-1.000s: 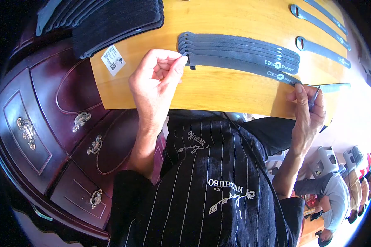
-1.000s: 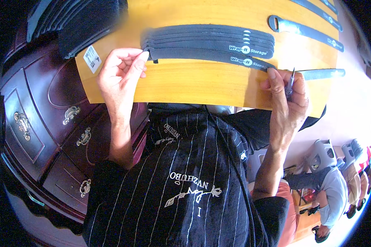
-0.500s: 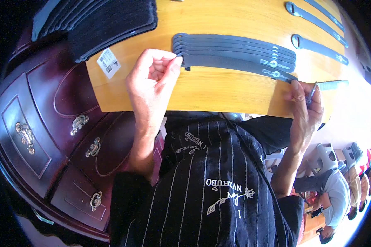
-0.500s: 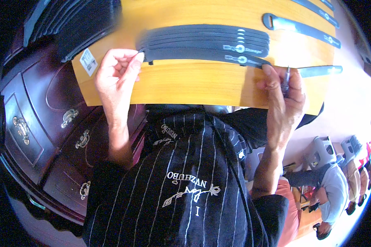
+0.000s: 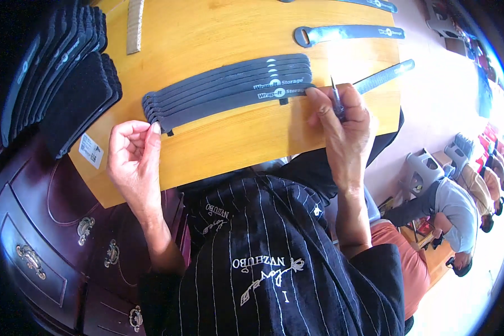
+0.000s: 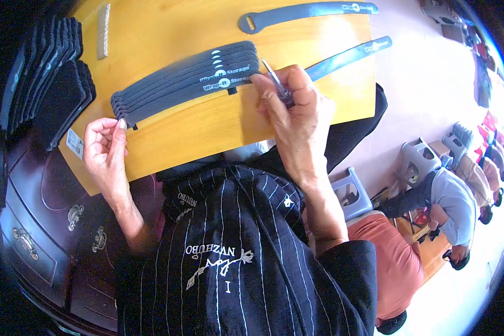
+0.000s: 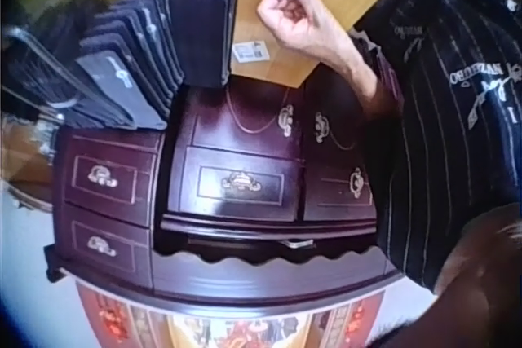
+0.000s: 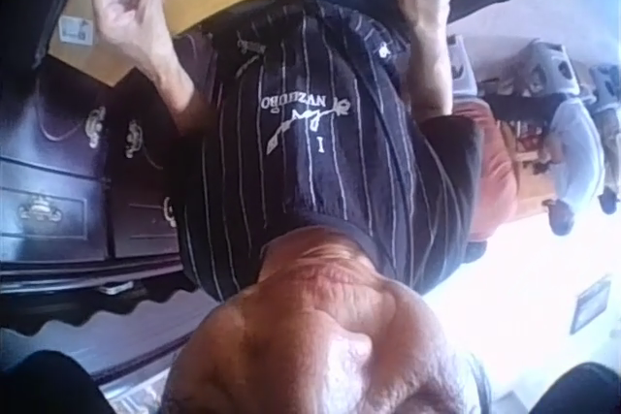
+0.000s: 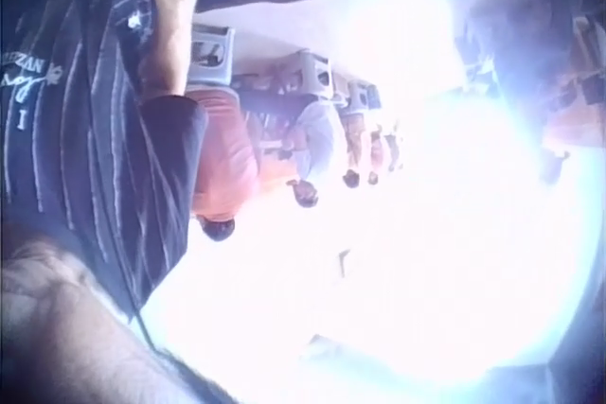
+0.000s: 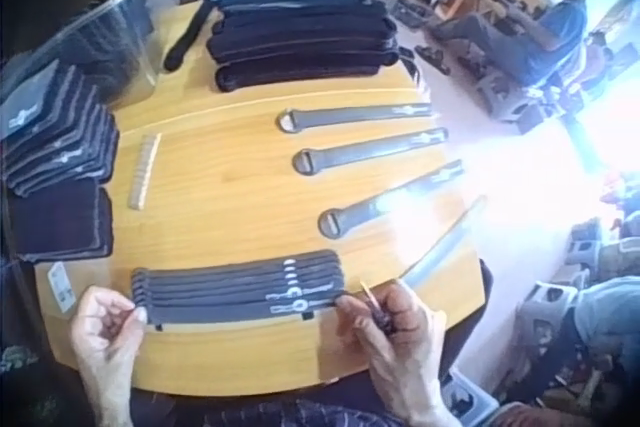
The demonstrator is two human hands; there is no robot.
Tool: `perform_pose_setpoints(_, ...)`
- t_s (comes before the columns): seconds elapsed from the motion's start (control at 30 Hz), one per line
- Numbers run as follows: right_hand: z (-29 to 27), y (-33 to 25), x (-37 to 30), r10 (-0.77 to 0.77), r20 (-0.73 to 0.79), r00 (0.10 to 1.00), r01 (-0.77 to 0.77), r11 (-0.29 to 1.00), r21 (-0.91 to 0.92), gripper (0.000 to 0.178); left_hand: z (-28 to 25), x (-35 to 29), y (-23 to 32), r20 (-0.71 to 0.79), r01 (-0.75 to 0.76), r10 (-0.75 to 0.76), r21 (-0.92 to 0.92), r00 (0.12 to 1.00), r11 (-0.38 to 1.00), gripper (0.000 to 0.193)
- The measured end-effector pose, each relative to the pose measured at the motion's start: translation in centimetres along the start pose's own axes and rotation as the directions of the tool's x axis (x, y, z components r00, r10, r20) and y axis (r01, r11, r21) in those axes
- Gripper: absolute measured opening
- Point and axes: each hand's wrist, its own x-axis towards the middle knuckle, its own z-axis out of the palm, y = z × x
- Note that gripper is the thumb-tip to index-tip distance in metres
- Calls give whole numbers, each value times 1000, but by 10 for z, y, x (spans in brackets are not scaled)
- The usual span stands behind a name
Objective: The recorder is using a small metal tool to adjust or install components on grey fabric straps at a workshop table.
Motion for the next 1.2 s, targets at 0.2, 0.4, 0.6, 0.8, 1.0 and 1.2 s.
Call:
perform_pose_setpoints(0.2,3,-2,0,-63,-63,996,58,995,-78,16,2,-1,2,2,10,-10,-6,1000,1000,13)
perform_pose_setpoints(0.4,3,-6,3,-80,-81,993,69,989,-128,18,2,0,3,8,15,-15,5,1000,1000,13)
perform_pose_setpoints(0.6,5,-4,4,-83,-81,993,73,990,-120,18,1,0,0,29,8,-8,3,1000,1000,11)
perform_pose_setpoints(0.8,5,-7,4,-69,-80,994,59,991,-122,18,0,0,-2,24,10,-10,1,1000,1000,11)
perform_pose_setpoints(1.0,7,-8,3,-45,-90,995,36,994,-101,18,2,0,1,11,30,-30,-33,999,999,13)
perform_pose_setpoints(1.2,8,-4,3,-159,-119,980,126,960,-248,19,1,1,1,8,10,-10,-23,1000,1000,13)
